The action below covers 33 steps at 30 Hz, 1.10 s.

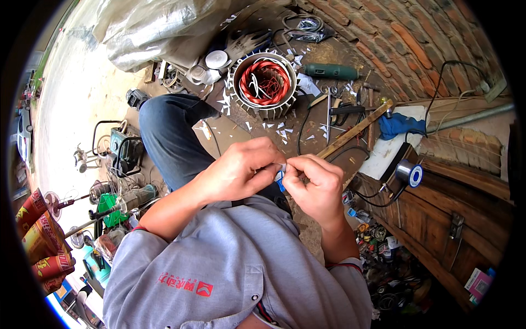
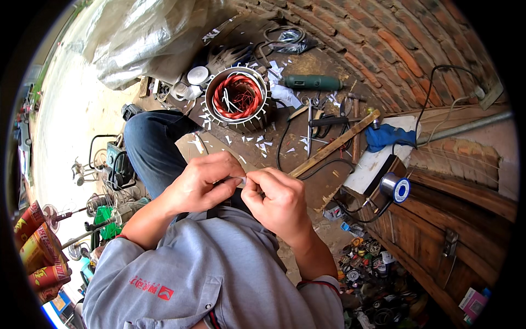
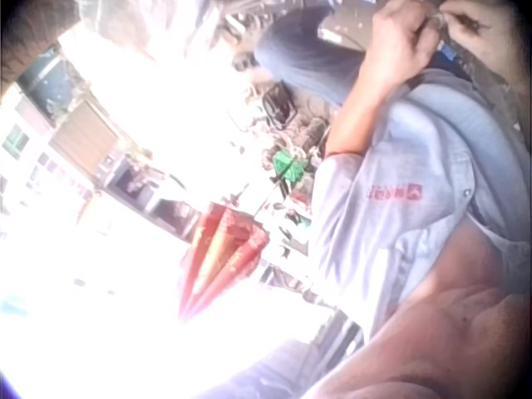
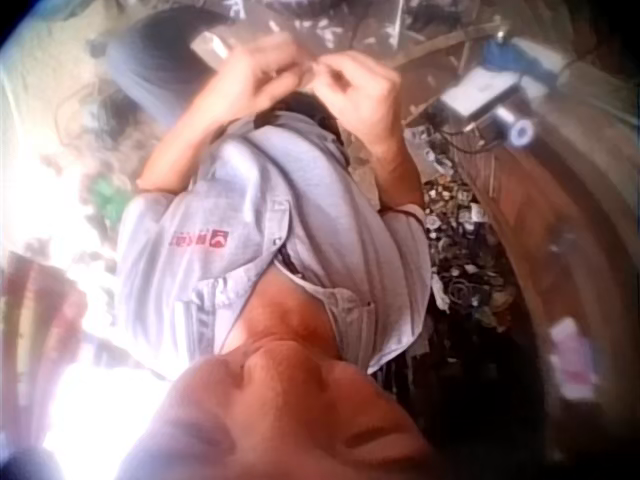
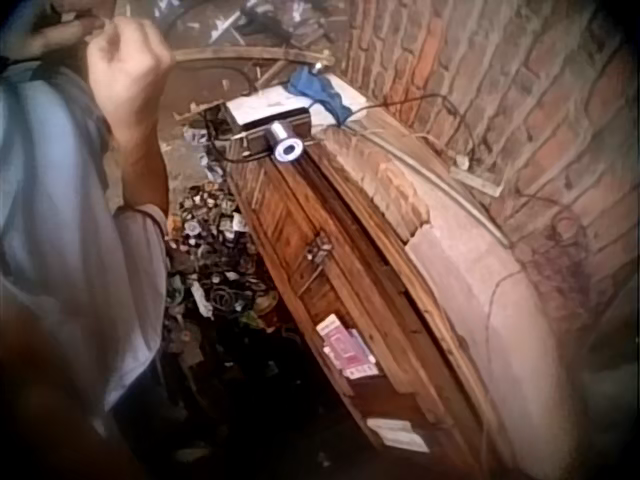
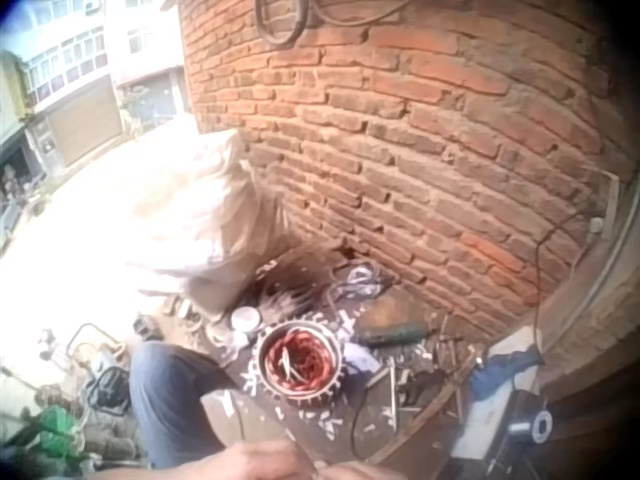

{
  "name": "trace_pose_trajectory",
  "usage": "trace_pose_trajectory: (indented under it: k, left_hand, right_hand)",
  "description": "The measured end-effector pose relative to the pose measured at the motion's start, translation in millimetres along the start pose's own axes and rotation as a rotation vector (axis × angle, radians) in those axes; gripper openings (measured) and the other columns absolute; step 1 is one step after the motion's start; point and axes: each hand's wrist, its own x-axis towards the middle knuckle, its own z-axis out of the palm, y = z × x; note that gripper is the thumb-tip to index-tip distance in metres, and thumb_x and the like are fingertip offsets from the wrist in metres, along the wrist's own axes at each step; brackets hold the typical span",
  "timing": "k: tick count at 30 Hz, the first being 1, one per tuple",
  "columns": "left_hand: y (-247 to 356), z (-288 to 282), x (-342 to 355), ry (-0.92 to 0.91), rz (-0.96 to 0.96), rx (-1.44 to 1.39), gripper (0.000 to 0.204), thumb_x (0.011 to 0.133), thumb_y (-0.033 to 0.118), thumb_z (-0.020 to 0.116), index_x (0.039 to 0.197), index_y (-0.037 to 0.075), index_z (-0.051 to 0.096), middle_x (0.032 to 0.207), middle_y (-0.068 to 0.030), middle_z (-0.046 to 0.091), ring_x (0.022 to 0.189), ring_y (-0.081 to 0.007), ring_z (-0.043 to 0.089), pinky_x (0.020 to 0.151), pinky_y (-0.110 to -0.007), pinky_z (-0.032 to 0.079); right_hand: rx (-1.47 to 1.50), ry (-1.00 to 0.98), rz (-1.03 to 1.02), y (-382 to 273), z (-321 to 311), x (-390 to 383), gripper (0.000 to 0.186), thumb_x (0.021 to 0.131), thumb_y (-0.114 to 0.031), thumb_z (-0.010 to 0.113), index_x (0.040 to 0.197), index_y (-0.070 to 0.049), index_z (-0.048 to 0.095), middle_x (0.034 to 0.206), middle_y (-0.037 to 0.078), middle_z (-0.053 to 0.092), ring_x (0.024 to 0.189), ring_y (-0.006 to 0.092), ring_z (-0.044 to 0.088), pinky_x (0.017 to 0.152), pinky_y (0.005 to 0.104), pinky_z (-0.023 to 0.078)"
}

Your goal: The person works on a motor stator in a cluttered workshop. They handle a spool of solder, strip and twist wires, and use a wooden stick to push wires into the stator slots. The person also uses pliers to adjust the copper windings and wraps a small piece of white tape.

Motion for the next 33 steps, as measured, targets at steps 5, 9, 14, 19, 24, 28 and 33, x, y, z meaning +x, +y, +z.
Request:
trace_pose_trajectory:
  k: [5, 9, 14, 19, 24, 28, 33]
  left_hand:
    - [0, -2, 0, 0.021, -0.058, -0.141, 0.009, 0.086, -0.001, 0.061, 0.094, -0.005, 0.064, 0.089, -0.0123, 0.064, 0.08, -0.0222, 0.062, 0.071, -0.033, 0.048]
    - [2, -4, -2, 0.014, -0.218, -0.281, 0.009, 0.088, 0.001, 0.061, 0.095, -0.004, 0.064, 0.089, -0.0116, 0.064, 0.08, -0.0203, 0.061, 0.071, -0.031, 0.048]
    - [-2, -6, 0, 0.007, -0.066, -0.069, 0.011, 0.087, 0.001, 0.06, 0.095, -0.005, 0.064, 0.091, -0.0124, 0.065, 0.083, -0.0218, 0.063, 0.073, -0.032, 0.049]
    - [-5, -7, -1, 0.006, -0.063, -0.092, 0.011, 0.087, 0.001, 0.061, 0.096, -0.005, 0.064, 0.091, -0.0121, 0.065, 0.083, -0.0213, 0.063, 0.073, -0.032, 0.05]
    - [-6, -7, -6, 0.003, -0.305, -0.338, 0.011, 0.088, 0.003, 0.062, 0.096, -0.003, 0.065, 0.09, -0.0097, 0.065, 0.081, -0.0176, 0.062, 0.071, -0.032, 0.049]
    - [-9, -8, -6, 0.036, -0.238, -0.267, 0.01, 0.087, 0.002, 0.062, 0.095, -0.001, 0.067, 0.085, -0.009, 0.065, 0.079, -0.0184, 0.062, 0.07, -0.031, 0.049]
    - [-12, -9, -6, 0.039, -0.142, -0.201, 0.01, 0.088, 0.002, 0.062, 0.096, -0.002, 0.067, 0.089, -0.0093, 0.065, 0.078, -0.0159, 0.061, 0.069, -0.028, 0.048]
  right_hand:
    - [0.167, 0.008, 0.076, 3, 0, 1, 0.007, 0.078, 0.004, 0.068, 0.084, 0.003, 0.065, 0.072, 0.011, 0.065, 0.06, 0.0185, 0.063, 0.054, 0.029, 0.049]
    - [0.343, -0.016, 0.18, 4, -2, 2, 0.006, 0.08, 0.002, 0.069, 0.085, 0.003, 0.067, 0.072, 0.01, 0.066, 0.059, 0.0154, 0.063, 0.053, 0.0275, 0.048]
    - [0.198, -0.023, 0.16, 2, -1, 4, 0.007, 0.079, 0.001, 0.07, 0.085, 0.003, 0.067, 0.071, 0.01, 0.066, 0.058, 0.0135, 0.062, 0.053, 0.0262, 0.048]
    - [0.229, 0.002, 0.189, 4, 3, 4, 0.007, 0.079, 0.003, 0.07, 0.085, 0.003, 0.067, 0.071, 0.009, 0.066, 0.058, 0.0097, 0.06, 0.053, 0.0248, 0.047]
    - [0.353, -0.044, 0.313, 7, 5, 4, 0.006, 0.08, 0.003, 0.069, 0.085, 0.004, 0.067, 0.071, 0.007, 0.067, 0.059, 0.0077, 0.059, 0.053, 0.0239, 0.047]
    - [0.374, -0.054, 0.276, 7, 6, 5, 0.006, 0.08, 0.003, 0.069, 0.085, 0.004, 0.067, 0.07, 0.007, 0.066, 0.059, 0.0075, 0.059, 0.053, 0.0238, 0.047]
    - [0.289, -0.034, 0.21, 5, 9, 7, 0.007, 0.079, 0.004, 0.069, 0.086, 0.004, 0.067, 0.071, 0.006, 0.067, 0.061, 0.0074, 0.061, 0.053, 0.0236, 0.047]
